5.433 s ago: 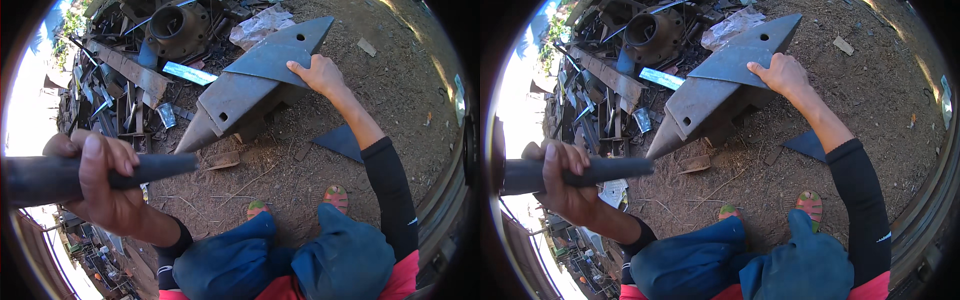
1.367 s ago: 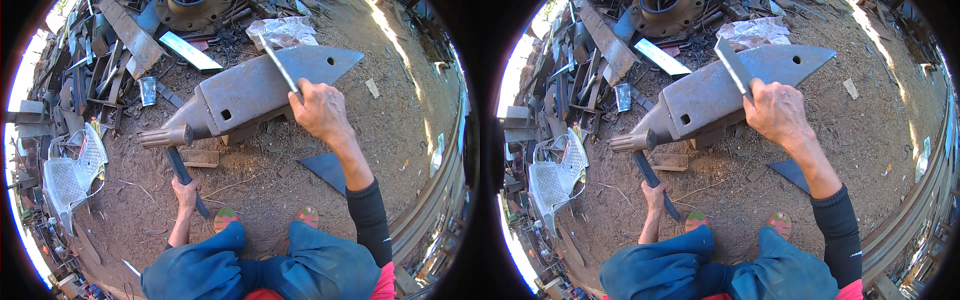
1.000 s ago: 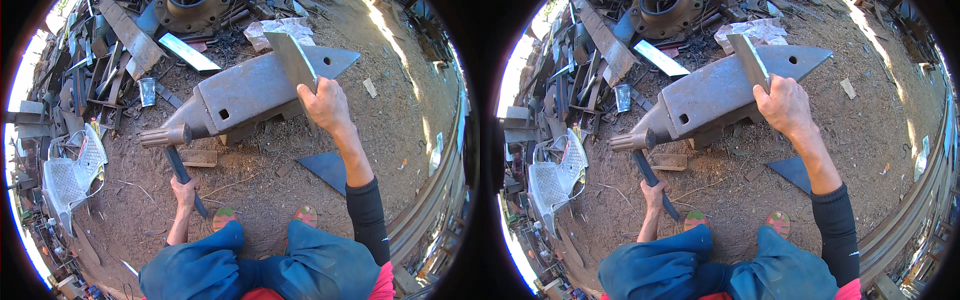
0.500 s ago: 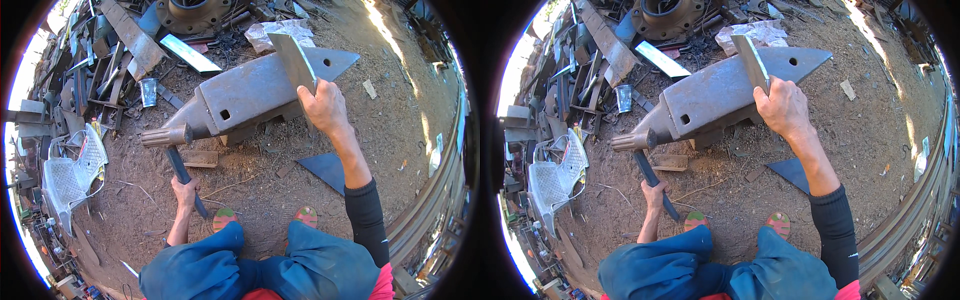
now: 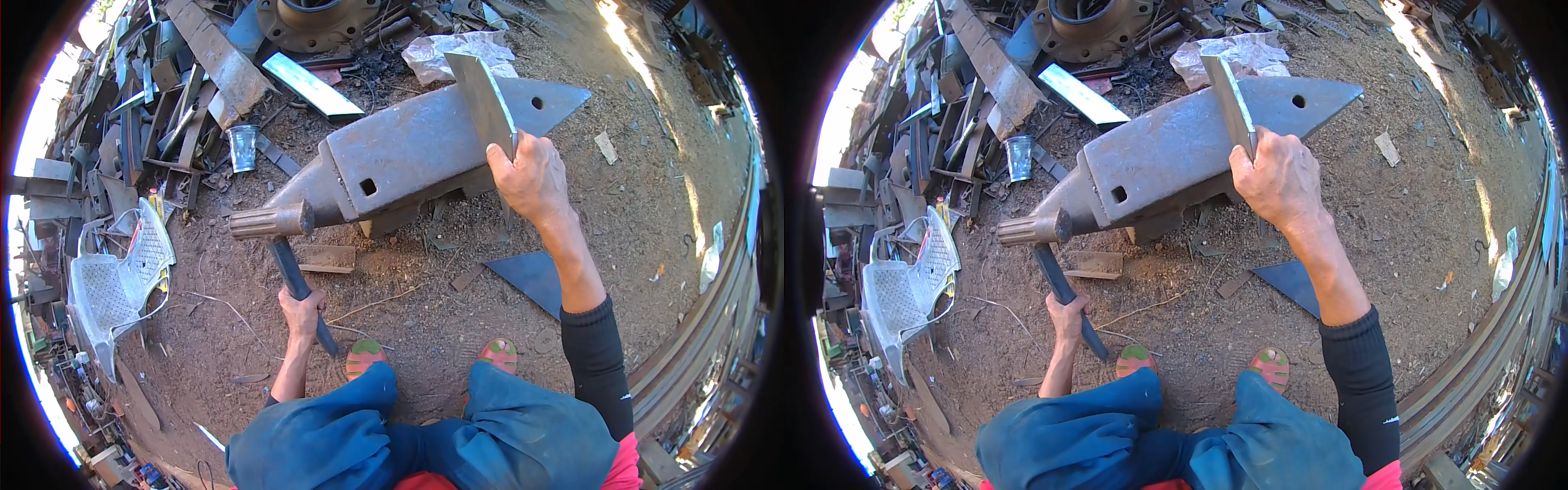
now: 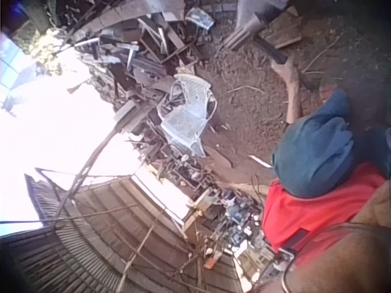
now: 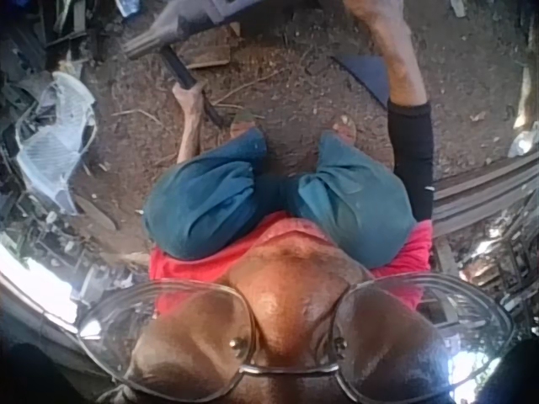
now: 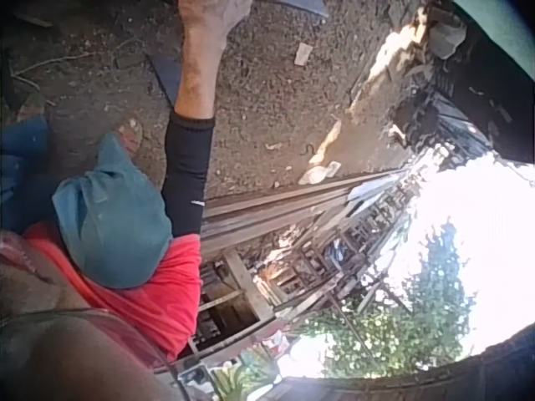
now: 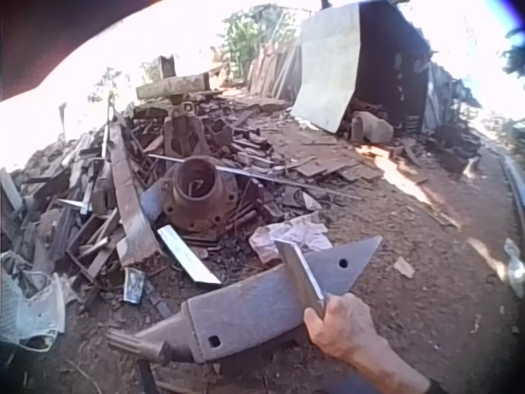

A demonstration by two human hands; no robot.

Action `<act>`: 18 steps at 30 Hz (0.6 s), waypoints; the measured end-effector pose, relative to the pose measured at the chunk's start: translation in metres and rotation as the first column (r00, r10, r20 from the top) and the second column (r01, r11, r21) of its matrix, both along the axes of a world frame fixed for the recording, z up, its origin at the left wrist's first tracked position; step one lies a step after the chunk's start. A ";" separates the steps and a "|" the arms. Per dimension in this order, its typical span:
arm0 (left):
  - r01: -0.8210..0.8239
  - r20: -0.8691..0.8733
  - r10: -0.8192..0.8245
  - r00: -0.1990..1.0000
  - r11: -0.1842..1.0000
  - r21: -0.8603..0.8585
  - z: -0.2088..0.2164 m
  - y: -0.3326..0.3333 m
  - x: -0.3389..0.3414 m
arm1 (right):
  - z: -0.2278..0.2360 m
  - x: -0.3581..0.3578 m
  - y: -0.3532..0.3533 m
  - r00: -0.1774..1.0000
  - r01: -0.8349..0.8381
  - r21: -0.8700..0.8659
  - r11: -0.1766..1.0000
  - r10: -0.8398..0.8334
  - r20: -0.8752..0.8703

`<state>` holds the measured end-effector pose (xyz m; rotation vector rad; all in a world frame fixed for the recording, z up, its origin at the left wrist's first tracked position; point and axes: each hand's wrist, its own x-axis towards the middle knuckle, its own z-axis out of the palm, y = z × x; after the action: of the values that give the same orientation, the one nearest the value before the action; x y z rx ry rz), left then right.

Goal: The person sits on the ground in a cluttered workshop and uses a hammer to shape a triangular metal piece on an anvil. They repeatedly strike the metal, adjusting its position and orientation to bend and flatten the edges.

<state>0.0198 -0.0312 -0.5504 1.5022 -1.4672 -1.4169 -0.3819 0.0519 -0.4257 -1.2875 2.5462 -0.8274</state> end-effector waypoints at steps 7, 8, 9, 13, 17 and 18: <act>0.006 0.012 -0.006 1.000 1.000 0.005 -0.006 0.000 0.002 | 0.003 0.001 -0.001 0.999 -0.021 0.021 1.000 0.022 -0.028; 0.010 0.014 -0.010 1.000 1.000 0.007 -0.006 -0.001 0.002 | 0.004 0.002 -0.002 0.999 -0.026 0.017 1.000 0.027 -0.032; 0.014 0.016 -0.014 1.000 1.000 0.009 -0.005 -0.001 0.002 | 0.005 0.003 -0.002 0.999 -0.025 0.022 0.999 0.026 -0.034; 0.005 0.001 -0.005 1.000 1.000 0.008 -0.009 -0.001 0.006 | 0.011 0.011 -0.005 0.998 -0.031 0.057 0.998 0.035 -0.058; 0.001 0.000 -0.001 1.000 1.000 0.012 -0.007 -0.001 0.004 | 0.008 0.012 -0.006 0.995 -0.046 0.056 0.997 0.051 -0.086; 0.008 0.002 -0.008 1.000 1.000 0.008 -0.007 -0.001 0.005 | 0.009 0.012 -0.006 0.996 -0.044 0.055 0.998 0.048 -0.076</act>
<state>0.0248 -0.0323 -0.5577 1.5042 -1.4718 -1.4288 -0.3704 0.0464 -0.4168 -1.3824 2.5684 -0.7089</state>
